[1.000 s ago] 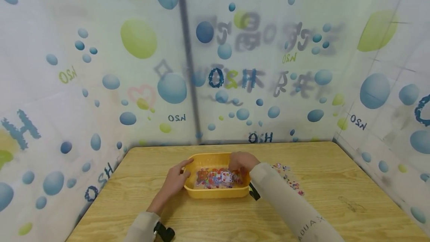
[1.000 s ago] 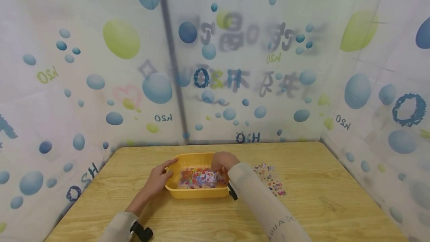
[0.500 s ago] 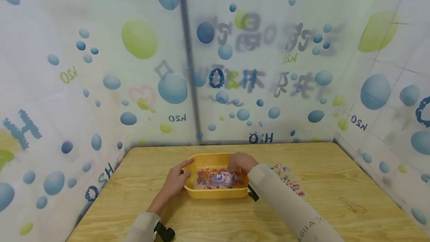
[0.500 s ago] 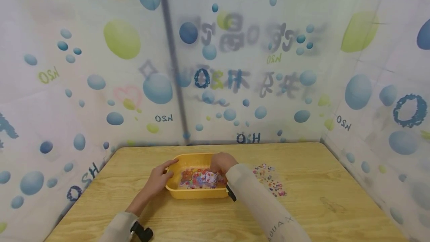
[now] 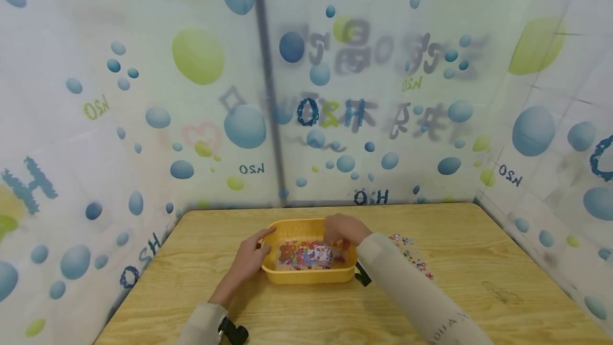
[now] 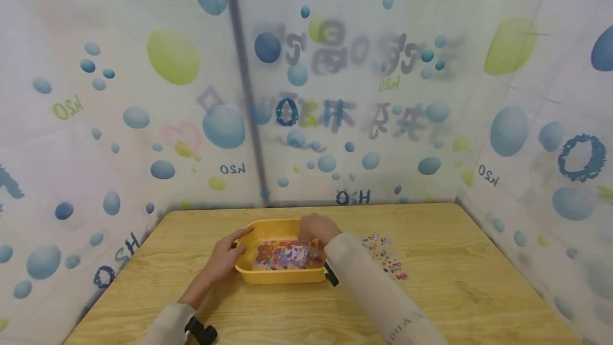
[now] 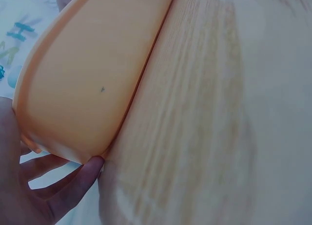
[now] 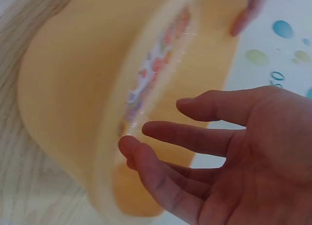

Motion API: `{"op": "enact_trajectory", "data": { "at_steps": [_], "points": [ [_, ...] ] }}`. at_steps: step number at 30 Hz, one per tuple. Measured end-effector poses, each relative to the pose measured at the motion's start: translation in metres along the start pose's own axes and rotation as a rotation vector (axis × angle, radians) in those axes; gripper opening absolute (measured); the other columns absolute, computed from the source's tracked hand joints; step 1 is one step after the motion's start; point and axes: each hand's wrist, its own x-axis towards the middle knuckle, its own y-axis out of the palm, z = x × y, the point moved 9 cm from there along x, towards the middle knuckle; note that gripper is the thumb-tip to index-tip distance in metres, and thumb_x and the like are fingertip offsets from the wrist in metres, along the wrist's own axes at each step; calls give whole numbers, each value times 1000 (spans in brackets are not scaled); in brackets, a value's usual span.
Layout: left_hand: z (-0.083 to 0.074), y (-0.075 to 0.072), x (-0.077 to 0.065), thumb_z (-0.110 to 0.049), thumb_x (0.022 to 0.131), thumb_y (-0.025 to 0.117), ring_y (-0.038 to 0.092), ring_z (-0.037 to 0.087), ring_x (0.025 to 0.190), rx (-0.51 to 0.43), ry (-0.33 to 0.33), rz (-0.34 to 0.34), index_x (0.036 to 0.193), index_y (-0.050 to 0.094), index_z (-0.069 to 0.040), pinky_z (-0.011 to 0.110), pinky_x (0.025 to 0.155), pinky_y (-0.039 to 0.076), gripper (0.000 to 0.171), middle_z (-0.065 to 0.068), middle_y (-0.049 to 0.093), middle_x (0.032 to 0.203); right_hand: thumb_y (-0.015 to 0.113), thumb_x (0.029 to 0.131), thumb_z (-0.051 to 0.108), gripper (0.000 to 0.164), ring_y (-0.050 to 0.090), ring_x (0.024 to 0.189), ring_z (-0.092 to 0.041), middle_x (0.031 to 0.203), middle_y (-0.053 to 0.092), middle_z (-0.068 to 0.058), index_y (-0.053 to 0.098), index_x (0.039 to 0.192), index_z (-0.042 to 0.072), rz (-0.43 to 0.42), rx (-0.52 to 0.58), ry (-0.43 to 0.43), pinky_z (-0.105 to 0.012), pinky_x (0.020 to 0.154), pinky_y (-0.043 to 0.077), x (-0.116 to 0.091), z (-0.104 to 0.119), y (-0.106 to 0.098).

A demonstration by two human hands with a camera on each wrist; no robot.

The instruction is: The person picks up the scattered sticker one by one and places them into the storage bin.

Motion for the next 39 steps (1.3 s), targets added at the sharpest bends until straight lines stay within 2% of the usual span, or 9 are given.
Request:
{"op": "enact_trajectory", "data": {
  "at_steps": [5,8,13,16,19,23,29,34,39],
  "points": [
    [1,-3,-1,-3,93,56,43,11,63,10,0,-12,143,63,-13,24,53,37,52,18,60,147,67,95,16,12,70,76,-25,94,65,-9,65,103,7,-10,-12,-135,-32,70,61,-9,10,-14],
    [-1,-3,0,-3,92,57,42,12,63,11,8,-16,142,64,-13,24,53,37,52,18,62,145,65,98,18,16,71,73,-25,88,65,-10,71,104,4,-29,-3,-226,-32,67,61,-15,12,-24],
    [-1,1,0,-3,91,57,31,8,53,8,7,-6,143,63,-13,22,51,35,53,18,62,145,62,101,20,24,74,76,-27,103,73,-15,74,113,3,-68,59,-317,-34,66,62,-30,-2,-42],
    [0,2,-1,-3,91,57,31,7,52,3,-2,-7,143,63,-13,22,50,35,53,19,64,141,61,102,20,26,74,78,-28,114,73,-18,73,115,1,-94,120,-345,-35,66,62,-40,-19,-52],
    [1,1,-2,-3,91,56,34,8,53,-3,-8,-12,143,64,-13,23,48,36,53,19,66,135,61,102,20,29,73,75,-26,116,72,-20,72,118,-2,-133,177,-366,-34,65,61,-48,-41,-60],
    [0,-2,1,-3,91,57,34,8,53,1,-3,-17,143,64,-14,22,49,36,53,17,66,133,60,103,20,30,72,74,-25,112,72,-20,70,118,-3,-175,247,-361,-35,65,61,-55,-80,-62],
    [1,-3,1,-3,91,58,31,7,51,14,5,-13,143,63,-15,22,51,35,53,17,64,140,60,103,20,28,72,78,-30,104,72,-16,71,116,-2,-182,303,-446,-39,67,61,-67,-122,-54],
    [1,-2,1,-3,91,57,42,11,63,19,3,-17,142,64,-13,24,56,38,52,18,62,145,62,101,17,26,69,81,-27,102,73,-17,72,114,-3,-247,262,-432,-35,66,59,-71,-152,-47],
    [0,-1,1,-3,91,57,38,11,59,14,4,-13,143,64,-13,24,53,37,53,18,63,142,71,96,21,26,68,88,-25,103,74,-12,75,110,0,-296,141,-363,-40,72,58,-73,-179,-44]
  ]
}}
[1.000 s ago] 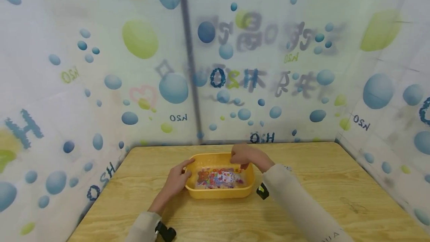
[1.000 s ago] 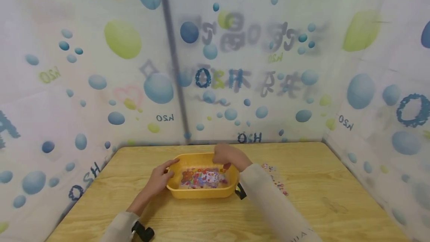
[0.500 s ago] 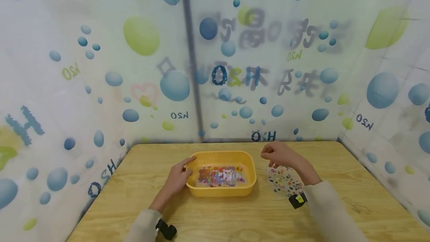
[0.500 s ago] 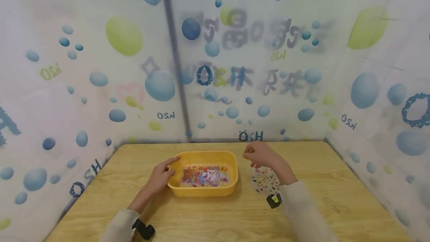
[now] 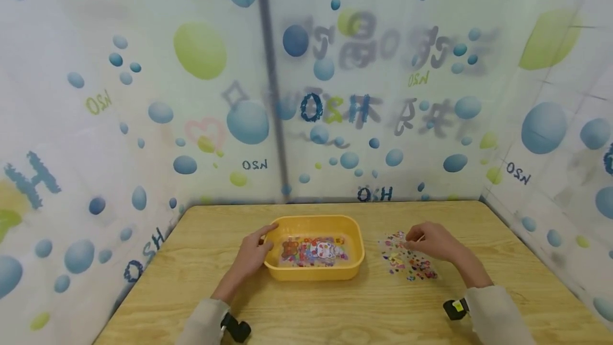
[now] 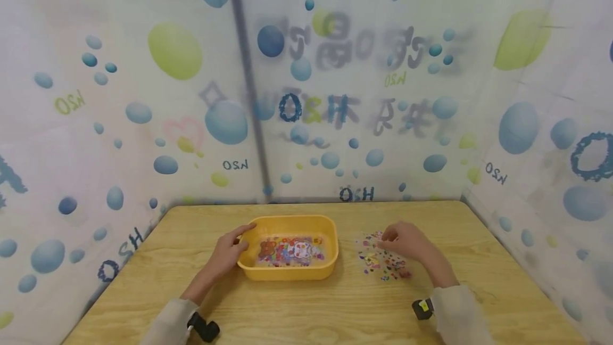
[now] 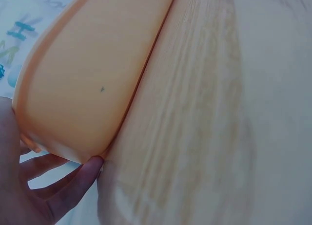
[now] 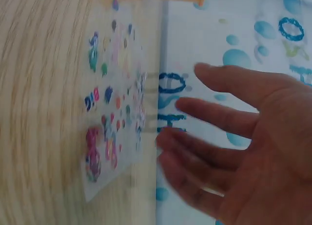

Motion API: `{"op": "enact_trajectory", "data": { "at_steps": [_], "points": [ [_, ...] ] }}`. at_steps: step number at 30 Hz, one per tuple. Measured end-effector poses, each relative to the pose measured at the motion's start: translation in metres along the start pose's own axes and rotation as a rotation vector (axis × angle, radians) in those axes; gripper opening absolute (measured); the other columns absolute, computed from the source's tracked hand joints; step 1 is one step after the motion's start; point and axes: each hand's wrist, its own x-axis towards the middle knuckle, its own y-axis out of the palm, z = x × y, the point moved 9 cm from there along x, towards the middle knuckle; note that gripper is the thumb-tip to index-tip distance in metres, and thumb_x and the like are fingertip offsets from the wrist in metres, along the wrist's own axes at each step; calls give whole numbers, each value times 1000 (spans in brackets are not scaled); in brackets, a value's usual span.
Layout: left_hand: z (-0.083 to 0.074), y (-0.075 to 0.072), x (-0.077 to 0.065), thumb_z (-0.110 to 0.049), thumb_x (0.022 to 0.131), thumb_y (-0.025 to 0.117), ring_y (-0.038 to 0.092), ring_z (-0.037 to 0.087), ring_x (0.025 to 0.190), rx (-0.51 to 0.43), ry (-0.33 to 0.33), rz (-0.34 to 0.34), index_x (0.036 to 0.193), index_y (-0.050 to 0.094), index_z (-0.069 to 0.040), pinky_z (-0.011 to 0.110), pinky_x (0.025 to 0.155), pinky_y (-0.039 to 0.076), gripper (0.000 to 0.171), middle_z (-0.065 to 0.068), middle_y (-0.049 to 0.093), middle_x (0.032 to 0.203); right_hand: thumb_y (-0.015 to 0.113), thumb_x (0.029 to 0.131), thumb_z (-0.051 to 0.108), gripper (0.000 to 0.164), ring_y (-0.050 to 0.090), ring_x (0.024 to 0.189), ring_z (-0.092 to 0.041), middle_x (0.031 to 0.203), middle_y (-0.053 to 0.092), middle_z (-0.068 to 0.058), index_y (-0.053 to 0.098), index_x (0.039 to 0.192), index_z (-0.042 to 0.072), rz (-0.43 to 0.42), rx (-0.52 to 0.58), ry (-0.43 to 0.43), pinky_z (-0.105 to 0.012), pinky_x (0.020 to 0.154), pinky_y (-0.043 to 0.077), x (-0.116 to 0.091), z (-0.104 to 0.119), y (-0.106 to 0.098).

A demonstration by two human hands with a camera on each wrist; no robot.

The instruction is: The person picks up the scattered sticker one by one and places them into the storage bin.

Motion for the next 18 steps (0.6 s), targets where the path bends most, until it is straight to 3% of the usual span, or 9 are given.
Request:
{"op": "enact_trajectory", "data": {
  "at_steps": [3,5,8,14,18],
  "points": [
    [0,-2,-1,-3,91,57,44,12,64,4,4,-5,143,64,-14,24,57,39,53,18,62,145,74,92,27,32,68,98,-30,110,73,-16,74,112,1,11,-59,52,-49,81,57,-2,-14,1],
    [0,-2,-2,-4,91,57,54,16,79,12,7,-10,142,64,-13,25,63,42,52,18,61,147,74,92,28,36,67,104,-37,116,72,-21,73,114,0,14,-83,64,-54,86,56,-4,-20,2],
    [0,-1,-2,-4,92,57,59,24,100,17,1,-18,142,64,-13,26,69,45,51,18,60,148,73,93,29,40,65,110,-45,121,69,-27,71,118,-3,12,-108,54,-59,90,54,-4,-25,1],
    [1,0,-3,-4,93,56,59,26,96,7,-17,-2,143,63,-13,27,63,45,52,19,59,147,73,94,26,45,64,112,-49,125,68,-29,67,124,-6,35,-120,54,-61,92,54,-4,-34,7],
    [-1,0,-2,-7,94,57,61,28,109,26,-13,-8,143,64,-15,35,81,51,50,17,59,149,74,92,26,50,64,107,-44,122,66,-30,65,128,-8,42,-143,52,-61,91,53,-2,-39,10]
  ]
}}
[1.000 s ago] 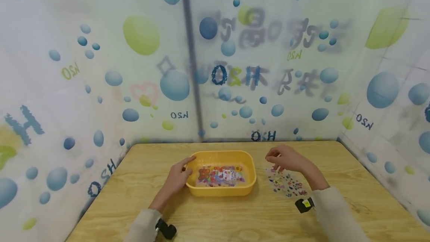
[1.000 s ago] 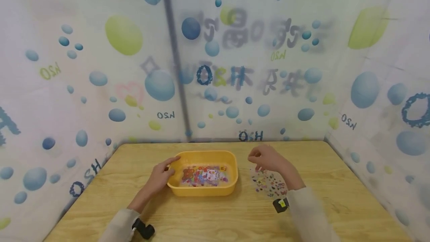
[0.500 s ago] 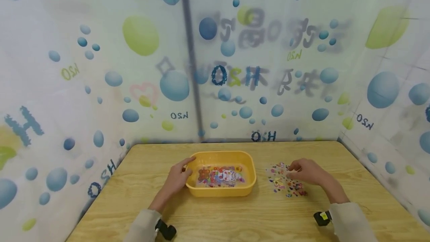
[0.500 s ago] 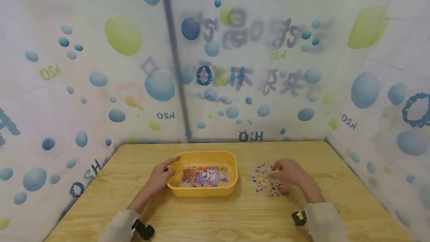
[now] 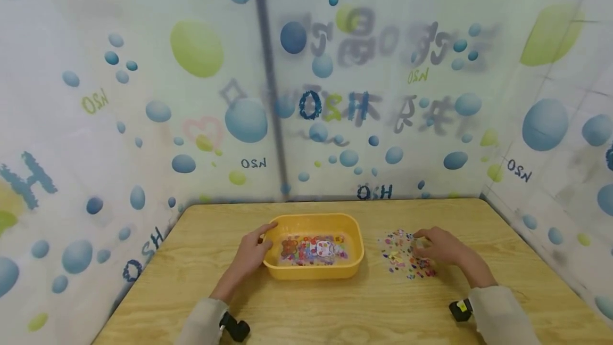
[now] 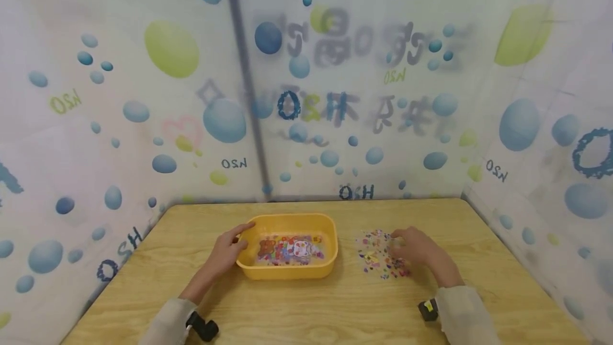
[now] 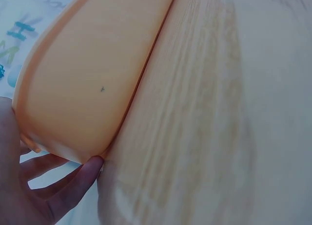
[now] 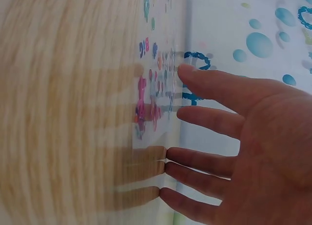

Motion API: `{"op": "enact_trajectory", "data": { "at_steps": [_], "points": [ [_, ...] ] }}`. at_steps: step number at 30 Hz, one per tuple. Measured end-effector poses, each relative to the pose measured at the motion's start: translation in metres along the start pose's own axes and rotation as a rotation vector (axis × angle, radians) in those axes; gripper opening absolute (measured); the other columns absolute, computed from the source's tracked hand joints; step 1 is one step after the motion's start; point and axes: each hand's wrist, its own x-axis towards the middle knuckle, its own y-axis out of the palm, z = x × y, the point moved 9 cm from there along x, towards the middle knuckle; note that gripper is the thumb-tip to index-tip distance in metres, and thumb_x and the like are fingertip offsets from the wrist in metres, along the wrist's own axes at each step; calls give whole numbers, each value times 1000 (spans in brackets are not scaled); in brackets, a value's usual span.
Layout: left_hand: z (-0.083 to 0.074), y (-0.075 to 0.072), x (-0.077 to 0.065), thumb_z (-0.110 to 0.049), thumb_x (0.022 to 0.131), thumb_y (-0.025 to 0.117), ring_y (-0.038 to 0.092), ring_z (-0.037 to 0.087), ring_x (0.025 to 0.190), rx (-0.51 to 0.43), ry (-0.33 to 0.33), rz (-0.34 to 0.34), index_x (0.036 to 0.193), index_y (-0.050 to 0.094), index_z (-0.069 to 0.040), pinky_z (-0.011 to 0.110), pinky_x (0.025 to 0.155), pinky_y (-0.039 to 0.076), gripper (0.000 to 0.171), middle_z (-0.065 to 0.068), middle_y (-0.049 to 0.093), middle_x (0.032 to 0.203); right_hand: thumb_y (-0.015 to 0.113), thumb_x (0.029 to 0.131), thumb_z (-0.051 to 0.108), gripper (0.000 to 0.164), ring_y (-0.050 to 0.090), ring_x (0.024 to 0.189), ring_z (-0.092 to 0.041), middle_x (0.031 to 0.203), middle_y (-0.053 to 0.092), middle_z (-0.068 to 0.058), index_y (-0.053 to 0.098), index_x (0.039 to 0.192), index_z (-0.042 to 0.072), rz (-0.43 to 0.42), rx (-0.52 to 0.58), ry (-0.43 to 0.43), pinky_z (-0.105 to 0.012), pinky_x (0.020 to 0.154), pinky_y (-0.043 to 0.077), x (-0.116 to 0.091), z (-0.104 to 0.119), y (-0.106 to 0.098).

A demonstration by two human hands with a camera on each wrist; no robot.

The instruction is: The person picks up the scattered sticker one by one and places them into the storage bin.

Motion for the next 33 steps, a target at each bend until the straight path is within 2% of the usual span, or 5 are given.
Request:
{"op": "enact_trajectory", "data": {
  "at_steps": [5,12,21,28,33],
  "points": [
    [-1,0,0,-7,95,57,59,29,116,8,0,9,143,63,-14,39,90,51,49,18,58,150,76,90,30,55,59,100,-33,118,61,-27,64,132,-3,7,-60,44,-59,90,52,2,-4,4],
    [-1,-1,1,-7,95,56,57,24,104,0,-6,6,143,63,-14,29,77,47,49,17,59,148,79,88,30,52,56,93,-29,115,59,-24,67,130,0,7,-95,78,-56,88,52,3,-3,6],
    [1,0,1,-4,94,56,48,14,69,-27,-4,3,142,64,-13,24,55,39,50,17,65,134,80,87,29,50,55,93,-29,114,59,-23,69,126,0,-11,-97,91,-57,89,52,2,-2,8],
    [0,0,0,-5,94,53,31,8,50,-35,-5,21,145,62,-15,22,49,33,53,16,62,80,78,90,28,41,57,93,-29,117,57,-24,70,120,2,2,-63,99,-53,84,52,3,-3,9],
    [0,1,0,-4,93,53,30,7,49,-40,-2,25,145,61,-14,22,49,33,54,14,71,96,79,89,27,37,55,87,-25,115,57,-23,69,116,3,0,-47,108,-49,80,51,3,-3,10]
  ]
}}
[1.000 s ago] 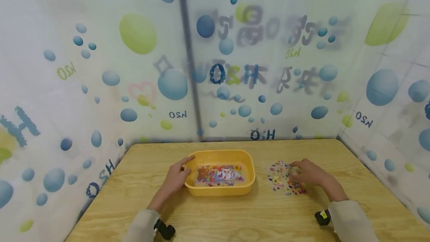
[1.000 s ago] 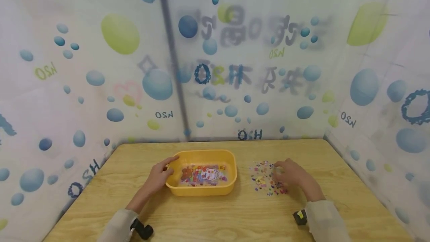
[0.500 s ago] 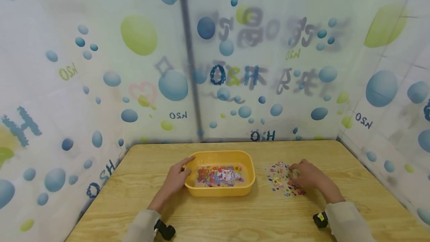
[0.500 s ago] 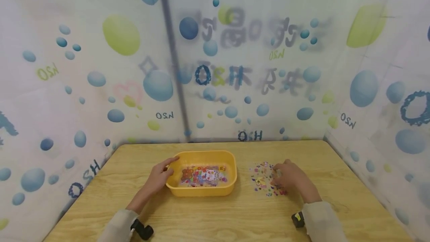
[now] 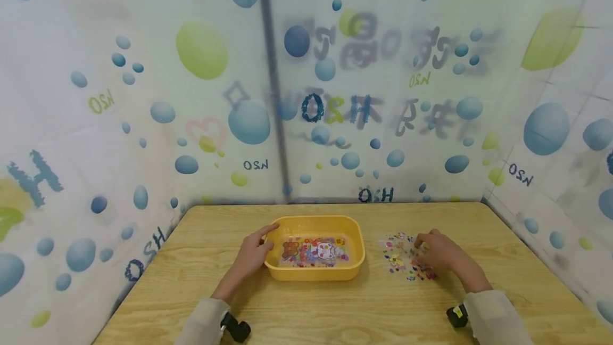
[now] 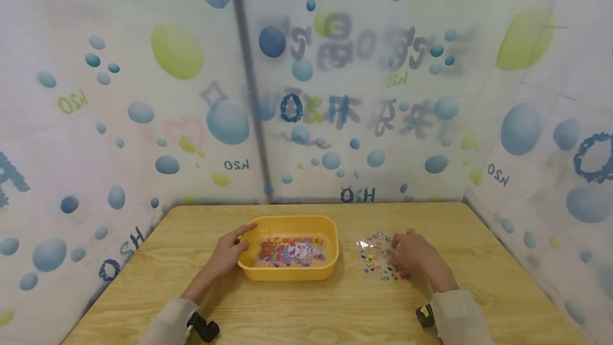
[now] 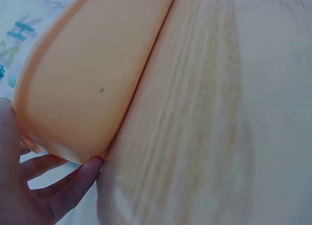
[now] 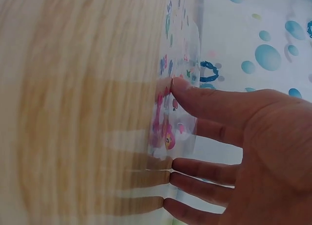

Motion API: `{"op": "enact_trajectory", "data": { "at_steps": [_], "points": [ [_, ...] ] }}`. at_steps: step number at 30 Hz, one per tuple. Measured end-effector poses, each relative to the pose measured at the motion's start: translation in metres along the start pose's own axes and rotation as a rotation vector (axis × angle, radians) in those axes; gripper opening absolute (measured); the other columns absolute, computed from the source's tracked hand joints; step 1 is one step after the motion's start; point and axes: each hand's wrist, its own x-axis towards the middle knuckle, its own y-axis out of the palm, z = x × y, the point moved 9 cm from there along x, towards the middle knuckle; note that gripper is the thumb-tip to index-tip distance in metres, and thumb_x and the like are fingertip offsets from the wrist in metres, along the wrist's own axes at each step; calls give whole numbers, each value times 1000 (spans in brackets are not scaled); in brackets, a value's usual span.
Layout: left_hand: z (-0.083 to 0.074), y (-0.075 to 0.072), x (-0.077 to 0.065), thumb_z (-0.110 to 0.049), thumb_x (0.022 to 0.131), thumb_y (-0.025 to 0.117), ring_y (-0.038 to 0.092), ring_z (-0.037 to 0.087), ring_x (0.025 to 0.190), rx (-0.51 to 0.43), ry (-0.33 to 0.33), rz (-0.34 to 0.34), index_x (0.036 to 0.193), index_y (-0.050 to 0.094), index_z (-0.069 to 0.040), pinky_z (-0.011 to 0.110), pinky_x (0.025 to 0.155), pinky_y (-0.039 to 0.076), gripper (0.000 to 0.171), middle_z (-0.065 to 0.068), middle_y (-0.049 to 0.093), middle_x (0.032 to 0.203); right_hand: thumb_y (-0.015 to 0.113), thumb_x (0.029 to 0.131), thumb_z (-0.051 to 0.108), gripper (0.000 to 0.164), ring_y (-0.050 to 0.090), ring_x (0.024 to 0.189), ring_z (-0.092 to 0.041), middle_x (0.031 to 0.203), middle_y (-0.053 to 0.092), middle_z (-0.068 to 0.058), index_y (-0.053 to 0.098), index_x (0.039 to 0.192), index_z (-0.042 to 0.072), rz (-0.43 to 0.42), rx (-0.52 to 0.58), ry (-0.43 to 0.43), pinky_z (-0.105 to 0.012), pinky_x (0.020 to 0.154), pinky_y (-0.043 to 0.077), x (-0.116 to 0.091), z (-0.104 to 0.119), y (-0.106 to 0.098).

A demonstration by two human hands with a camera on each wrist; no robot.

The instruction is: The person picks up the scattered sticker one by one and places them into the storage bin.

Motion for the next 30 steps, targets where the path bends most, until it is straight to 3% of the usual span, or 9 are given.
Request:
{"op": "enact_trajectory", "data": {
  "at_steps": [2,12,16,24,30],
  "points": [
    [-1,1,0,-4,92,54,30,8,49,-7,6,-1,145,62,-13,23,49,33,54,16,72,115,79,89,26,37,56,88,-26,116,57,-23,68,116,3,-3,1,2,-49,80,51,0,0,-1],
    [-3,0,3,-6,93,55,27,7,48,7,16,-4,145,62,-14,22,50,32,53,19,69,125,78,90,23,35,58,92,-28,115,59,-23,67,117,2,-10,-15,5,-52,83,52,1,0,-2],
    [-3,0,3,-5,93,55,26,8,49,14,18,0,145,62,-13,23,50,32,52,18,64,140,79,89,23,37,56,89,-27,115,58,-25,67,117,2,-13,-1,4,-49,80,51,-1,1,-2],
    [-5,-1,5,-5,93,55,30,7,49,7,21,-5,145,62,-14,22,50,34,52,19,67,130,78,90,23,37,54,86,-25,111,59,-22,67,117,1,-27,-15,17,-49,81,51,-1,2,-3],
    [-2,-1,1,-5,94,55,31,8,55,16,17,-1,144,62,-13,24,55,35,51,19,60,147,80,88,21,35,52,85,-24,107,60,-19,69,114,2,-30,-22,19,-47,80,52,-1,4,-1]
  ]
}}
